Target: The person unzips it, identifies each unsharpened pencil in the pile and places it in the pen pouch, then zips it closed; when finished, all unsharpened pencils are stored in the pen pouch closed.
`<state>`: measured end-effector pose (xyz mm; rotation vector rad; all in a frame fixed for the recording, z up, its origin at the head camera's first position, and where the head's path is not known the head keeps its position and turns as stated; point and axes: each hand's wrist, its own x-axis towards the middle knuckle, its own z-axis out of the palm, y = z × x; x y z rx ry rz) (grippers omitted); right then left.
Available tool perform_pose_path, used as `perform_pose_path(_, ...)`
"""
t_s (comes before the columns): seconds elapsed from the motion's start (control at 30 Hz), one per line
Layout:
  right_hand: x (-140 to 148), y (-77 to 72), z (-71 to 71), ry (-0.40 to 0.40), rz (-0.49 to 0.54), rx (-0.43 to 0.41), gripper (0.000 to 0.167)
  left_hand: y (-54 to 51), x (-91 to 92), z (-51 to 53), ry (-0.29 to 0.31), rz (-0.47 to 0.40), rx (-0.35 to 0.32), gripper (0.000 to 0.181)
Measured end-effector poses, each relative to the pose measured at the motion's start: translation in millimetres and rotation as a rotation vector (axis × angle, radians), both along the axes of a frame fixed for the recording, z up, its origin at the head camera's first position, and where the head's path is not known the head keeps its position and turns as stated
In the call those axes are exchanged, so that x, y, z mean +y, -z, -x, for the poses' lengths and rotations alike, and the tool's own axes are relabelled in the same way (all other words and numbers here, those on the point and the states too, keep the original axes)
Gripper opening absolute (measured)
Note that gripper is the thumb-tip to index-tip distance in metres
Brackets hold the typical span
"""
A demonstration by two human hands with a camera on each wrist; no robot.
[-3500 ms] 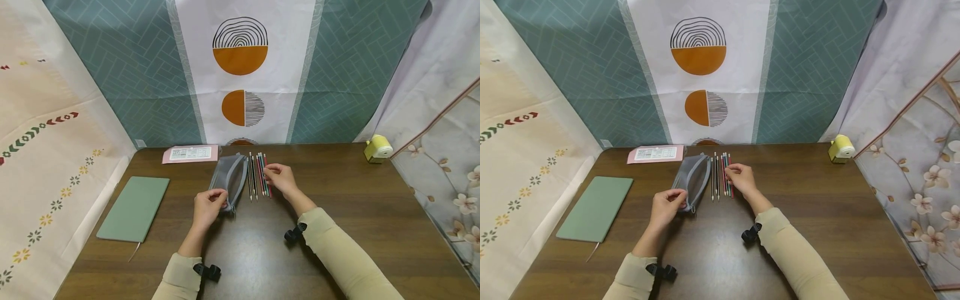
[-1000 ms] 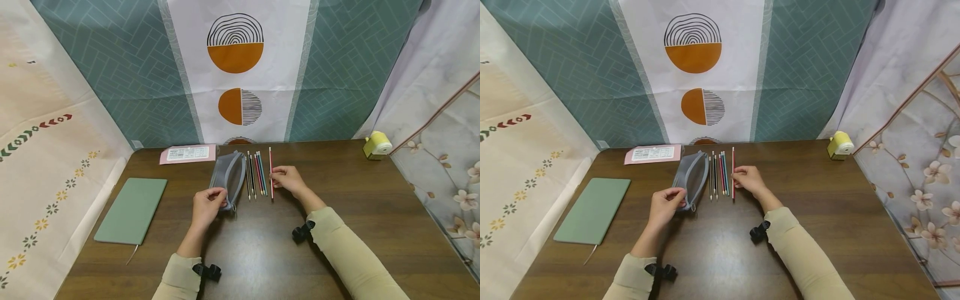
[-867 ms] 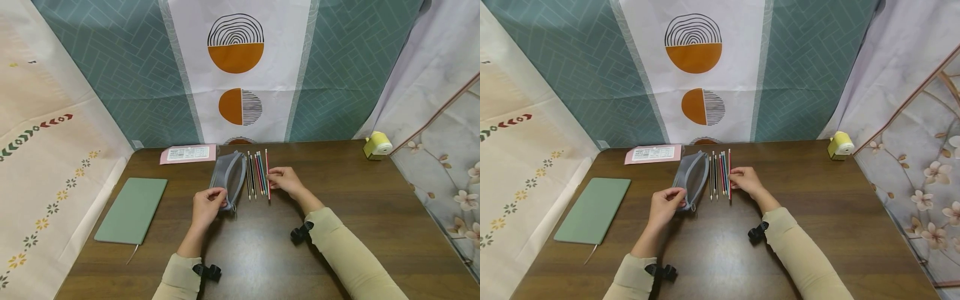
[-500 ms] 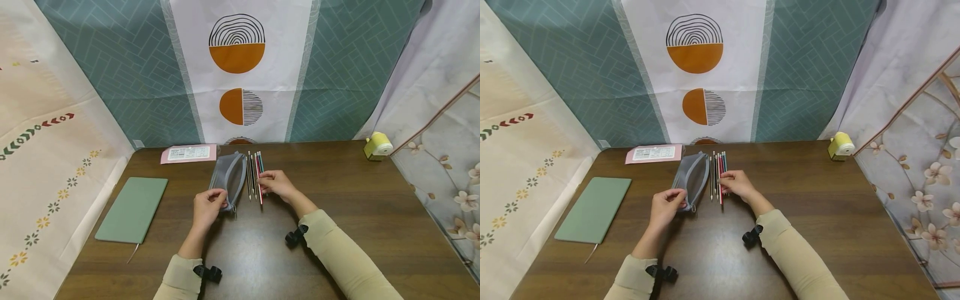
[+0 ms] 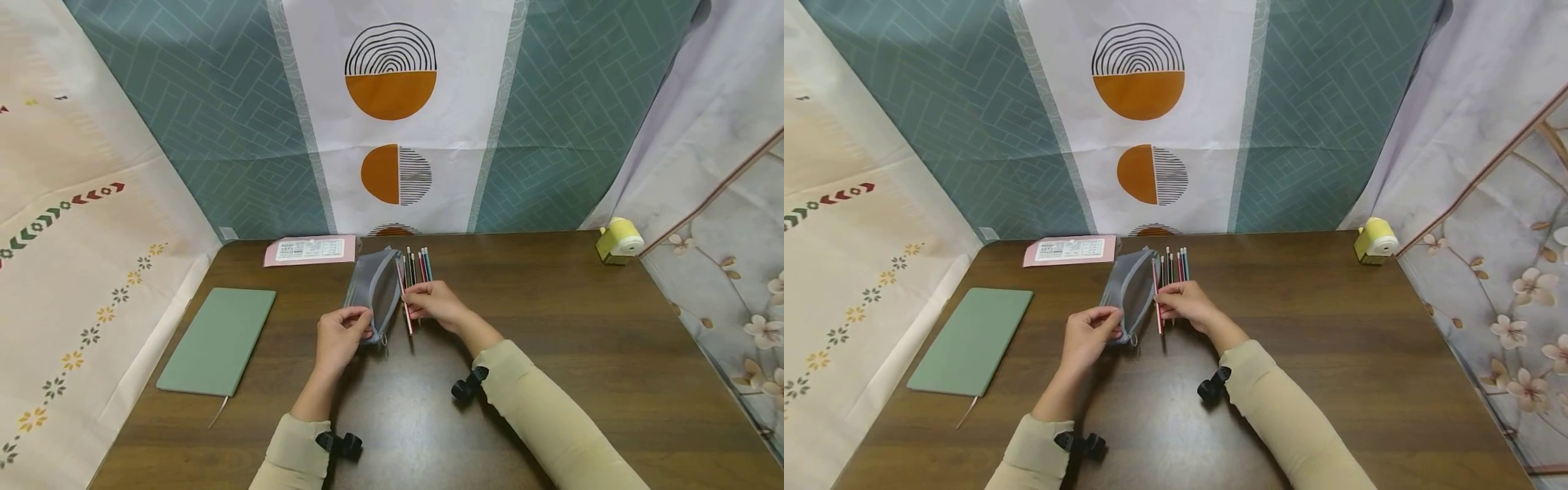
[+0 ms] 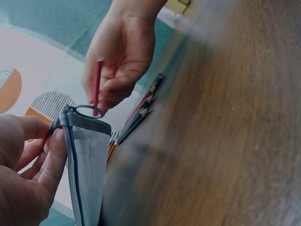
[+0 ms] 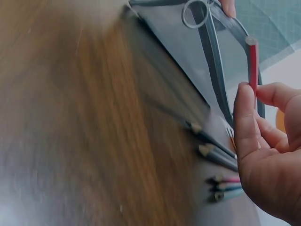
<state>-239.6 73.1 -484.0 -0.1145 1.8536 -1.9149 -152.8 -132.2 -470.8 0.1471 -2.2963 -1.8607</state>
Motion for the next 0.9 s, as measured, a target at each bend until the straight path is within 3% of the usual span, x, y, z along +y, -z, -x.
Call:
perform_pose_path(0.4, -28, -5.8, -2.2, 0.067, -0.017, -0.017, 0.027, -3.0, 6.1, 0.2, 0.048, -0.014, -0.015, 0.013)
perform_pose_path(0.6, -36, -10.0, -3.7, 0.106, -0.047, -0.016, 0.025, -28.9, 11.8, -10.9, 0.074, -0.009, -0.019, 0.013)
perform_pose_path(0.63, -36, -10.1, -3.5, 0.106, -0.057, -0.009, 0.025, -27.7, 11.8, -10.6, 0.074, -0.011, -0.015, 0.013)
perform_pose_path(0.8, -38, -11.3, -5.4, 0.098, -0.139, 0.065, 0.023, -2.2, 10.0, -0.8, 0.063, -0.033, -0.004, 0.012)
perform_pose_path(0.9, -39, -11.8, -7.0, 0.092, -0.173, 0.095, 0.022, 0.4, 10.4, -0.3, 0.065, -0.041, 0.012, 0.011)
